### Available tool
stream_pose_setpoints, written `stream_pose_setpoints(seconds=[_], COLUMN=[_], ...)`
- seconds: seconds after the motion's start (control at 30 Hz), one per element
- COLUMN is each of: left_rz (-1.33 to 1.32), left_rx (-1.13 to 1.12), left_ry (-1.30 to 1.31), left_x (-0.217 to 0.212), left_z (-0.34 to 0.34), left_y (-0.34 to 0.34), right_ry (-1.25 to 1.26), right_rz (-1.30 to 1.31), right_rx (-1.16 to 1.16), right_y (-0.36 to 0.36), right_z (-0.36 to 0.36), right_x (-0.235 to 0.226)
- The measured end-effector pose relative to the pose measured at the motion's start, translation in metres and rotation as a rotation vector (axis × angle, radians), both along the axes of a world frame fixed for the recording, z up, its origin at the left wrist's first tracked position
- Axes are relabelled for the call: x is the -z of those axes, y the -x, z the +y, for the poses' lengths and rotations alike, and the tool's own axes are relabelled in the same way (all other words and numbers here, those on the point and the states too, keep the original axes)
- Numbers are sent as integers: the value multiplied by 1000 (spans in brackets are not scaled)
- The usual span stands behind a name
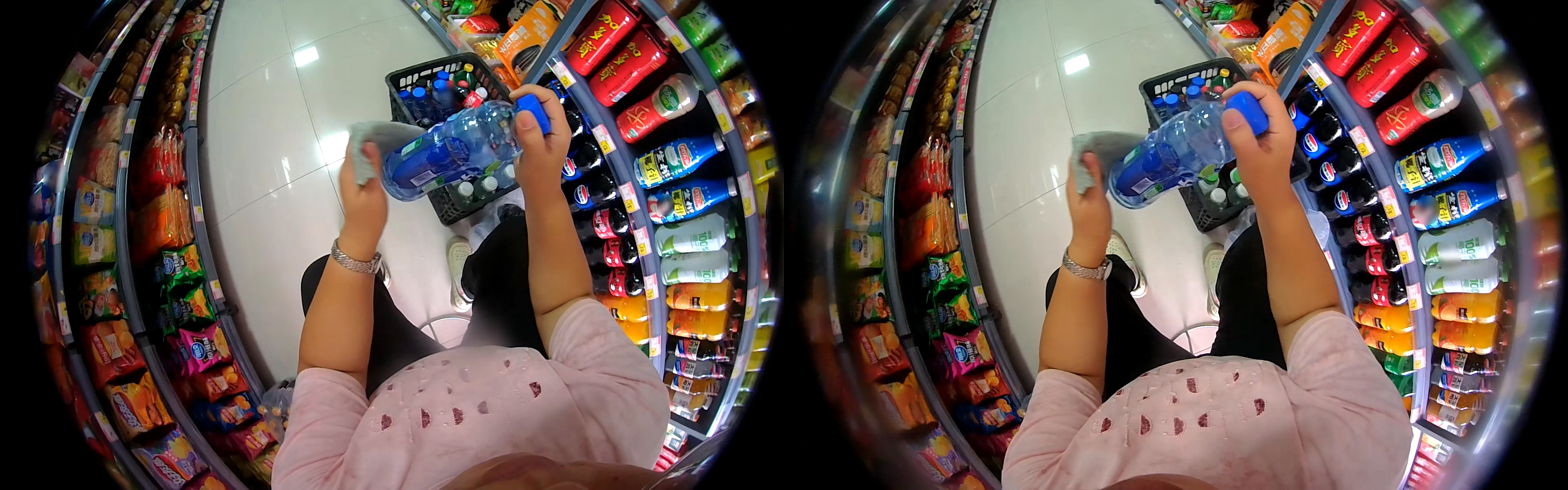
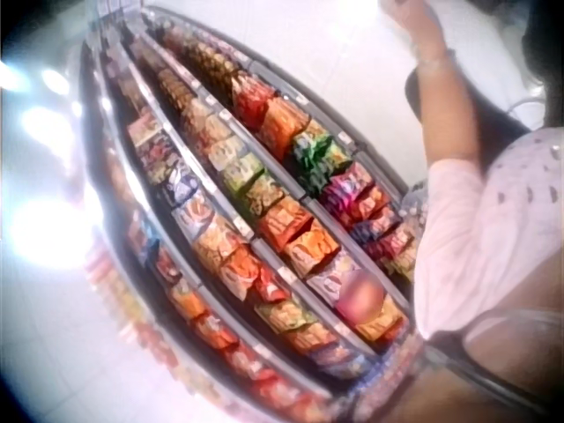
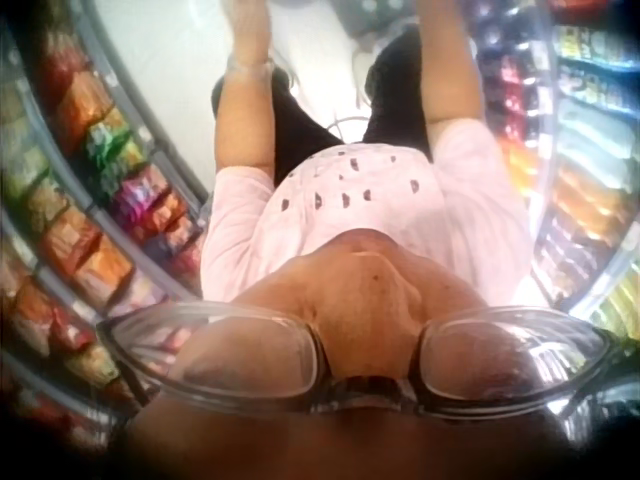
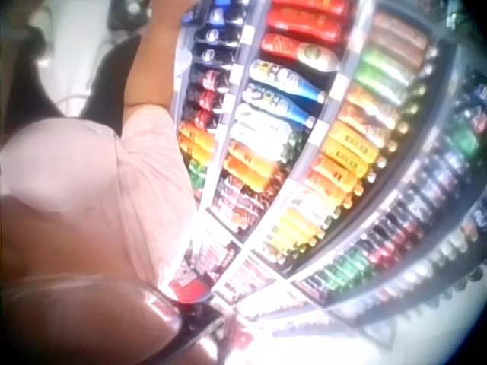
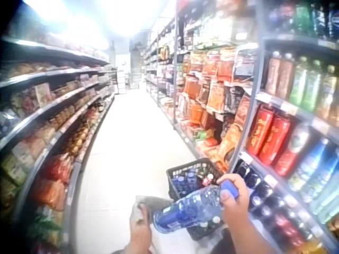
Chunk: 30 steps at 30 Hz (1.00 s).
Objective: The person sits on the floor in a store aisle and wipes the surfaces of snack packages with a cloth. They handle multiple chip bags one at a time, turning them over to clean both sides before placing them back on the shelf.
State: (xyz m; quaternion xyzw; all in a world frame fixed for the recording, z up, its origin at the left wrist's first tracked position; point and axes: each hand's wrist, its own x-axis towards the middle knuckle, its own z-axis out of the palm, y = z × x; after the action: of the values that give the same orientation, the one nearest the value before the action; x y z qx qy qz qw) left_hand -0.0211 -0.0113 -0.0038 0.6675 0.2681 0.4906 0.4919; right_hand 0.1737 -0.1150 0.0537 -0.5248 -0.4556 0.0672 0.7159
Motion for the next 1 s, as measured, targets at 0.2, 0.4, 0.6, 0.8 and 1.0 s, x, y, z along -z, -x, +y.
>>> stream_pose_setpoints(seconds=[0.2, 0.4, 0.6, 0.8, 1.0], left_rz=[-393, -431, -347, -244, -176], left_rx=[285, 622, 621, 558, 541], left_ry=[1060, 1256, 1094, 1090, 1133], left_x=[12, -12, -4, -5, -6], left_z=[5, -24, -27, -26, -24], left_y=[1, -2, -5, -5, -10], right_ry=[-212, -265, -180, -137, -29], right_rz=[432, 490, 402, 347, 307], right_rx=[-149, -191, -309, -152, -60], right_y=[-13, -28, -28, -34, -36], right_z=[-1, 0, -4, 0, 4], right_x=[-2, 5, 4, 12, 17])
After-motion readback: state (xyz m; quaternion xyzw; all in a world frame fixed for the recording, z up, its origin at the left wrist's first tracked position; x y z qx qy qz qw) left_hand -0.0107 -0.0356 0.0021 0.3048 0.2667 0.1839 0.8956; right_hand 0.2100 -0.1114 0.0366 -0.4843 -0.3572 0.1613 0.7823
